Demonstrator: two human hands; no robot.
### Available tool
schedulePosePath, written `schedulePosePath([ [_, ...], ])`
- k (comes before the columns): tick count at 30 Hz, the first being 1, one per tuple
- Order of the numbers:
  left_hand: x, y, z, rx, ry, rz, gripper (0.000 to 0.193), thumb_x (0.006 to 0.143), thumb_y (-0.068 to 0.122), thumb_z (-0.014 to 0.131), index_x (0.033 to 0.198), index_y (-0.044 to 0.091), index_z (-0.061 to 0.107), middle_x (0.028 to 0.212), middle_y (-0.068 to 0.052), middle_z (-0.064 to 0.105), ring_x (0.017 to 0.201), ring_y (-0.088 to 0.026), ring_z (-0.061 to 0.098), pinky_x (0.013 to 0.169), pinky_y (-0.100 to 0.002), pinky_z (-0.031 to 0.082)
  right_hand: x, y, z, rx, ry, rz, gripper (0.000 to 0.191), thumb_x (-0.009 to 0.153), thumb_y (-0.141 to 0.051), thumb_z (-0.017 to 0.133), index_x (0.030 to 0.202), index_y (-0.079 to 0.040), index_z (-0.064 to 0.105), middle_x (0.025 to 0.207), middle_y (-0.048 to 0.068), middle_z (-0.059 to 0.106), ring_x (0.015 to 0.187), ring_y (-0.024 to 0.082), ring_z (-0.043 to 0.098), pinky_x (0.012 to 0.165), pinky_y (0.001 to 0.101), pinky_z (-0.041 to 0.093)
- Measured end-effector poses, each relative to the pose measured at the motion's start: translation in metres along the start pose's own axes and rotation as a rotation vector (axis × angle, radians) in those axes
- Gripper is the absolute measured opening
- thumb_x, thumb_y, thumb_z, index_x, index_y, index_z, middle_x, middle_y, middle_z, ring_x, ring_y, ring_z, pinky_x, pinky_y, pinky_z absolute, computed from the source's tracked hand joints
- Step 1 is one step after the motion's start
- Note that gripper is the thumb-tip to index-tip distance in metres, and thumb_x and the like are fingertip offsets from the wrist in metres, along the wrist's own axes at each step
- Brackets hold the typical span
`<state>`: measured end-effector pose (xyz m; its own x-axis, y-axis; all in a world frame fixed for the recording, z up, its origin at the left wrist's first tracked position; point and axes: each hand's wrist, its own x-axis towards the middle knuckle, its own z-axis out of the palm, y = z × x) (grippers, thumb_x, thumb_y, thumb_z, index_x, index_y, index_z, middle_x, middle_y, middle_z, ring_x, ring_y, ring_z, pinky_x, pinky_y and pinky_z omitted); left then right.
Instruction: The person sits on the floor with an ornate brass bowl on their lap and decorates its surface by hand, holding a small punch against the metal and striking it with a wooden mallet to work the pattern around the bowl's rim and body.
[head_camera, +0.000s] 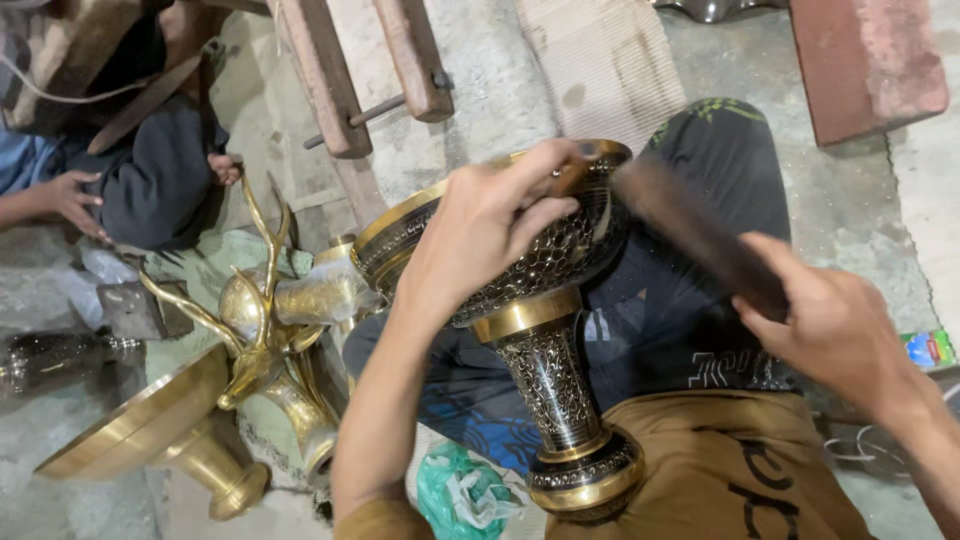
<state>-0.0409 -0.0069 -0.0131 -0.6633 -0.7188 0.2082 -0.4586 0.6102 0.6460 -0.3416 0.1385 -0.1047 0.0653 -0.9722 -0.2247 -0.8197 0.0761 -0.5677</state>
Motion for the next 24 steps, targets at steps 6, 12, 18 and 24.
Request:
schedulePosePath([
  [6, -0.010, 0.003, 0.006, 0.001, 0.062, -0.161, 0.043, 0.097, 0.016, 0.080, 0.132, 0.009, 0.055, 0.072, -0.010, 0.059, 0.057, -0.025, 0.056, 0.058, -0.035, 0.046, 0.011, 0.010, -0.004, -0.203, -0.166, -0.029, 0.072, 0.079, -0.024, 0.080, 0.148, -0.025, 0.057, 0.090, 0.010, 0.077, 0.076, 0.027, 0.076, 0.069, 0.0394, 0.060],
  [12, -0.006, 0.009, 0.006, -0.002, 0.084, -0.154, 0.042, 0.097, 0.016, 0.079, 0.131, 0.008, 0.054, 0.073, -0.009, 0.061, 0.058, -0.024, 0.058, 0.057, -0.033, 0.047, 0.035, 0.001, -0.048, 0.233, 0.153, -0.156, 0.044, 0.093, -0.010, 0.079, 0.129, -0.008, 0.054, 0.096, 0.013, 0.074, 0.082, 0.022, 0.075, 0.074, 0.0350, 0.061],
  [18, -0.007, 0.007, 0.007, 0.001, 0.069, -0.206, 0.036, 0.097, 0.017, 0.079, 0.122, 0.008, 0.055, 0.062, -0.006, 0.055, 0.050, -0.021, 0.053, 0.053, -0.033, 0.044, 0.052, -0.026, -0.078, 0.208, 0.087, -0.062, 0.054, 0.095, -0.001, 0.072, 0.146, -0.005, 0.055, 0.081, 0.019, 0.069, 0.068, 0.028, 0.070, 0.062, 0.0395, 0.056],
  [24, -0.008, 0.006, 0.007, -0.001, 0.062, -0.186, 0.036, 0.096, 0.016, 0.078, 0.124, 0.008, 0.056, 0.062, -0.007, 0.054, 0.050, -0.023, 0.053, 0.052, -0.034, 0.043, 0.055, -0.032, -0.081, 0.230, 0.032, -0.041, 0.061, 0.092, -0.005, 0.068, 0.151, -0.011, 0.053, 0.081, 0.014, 0.064, 0.060, 0.024, 0.068, 0.055, 0.0370, 0.052],
])
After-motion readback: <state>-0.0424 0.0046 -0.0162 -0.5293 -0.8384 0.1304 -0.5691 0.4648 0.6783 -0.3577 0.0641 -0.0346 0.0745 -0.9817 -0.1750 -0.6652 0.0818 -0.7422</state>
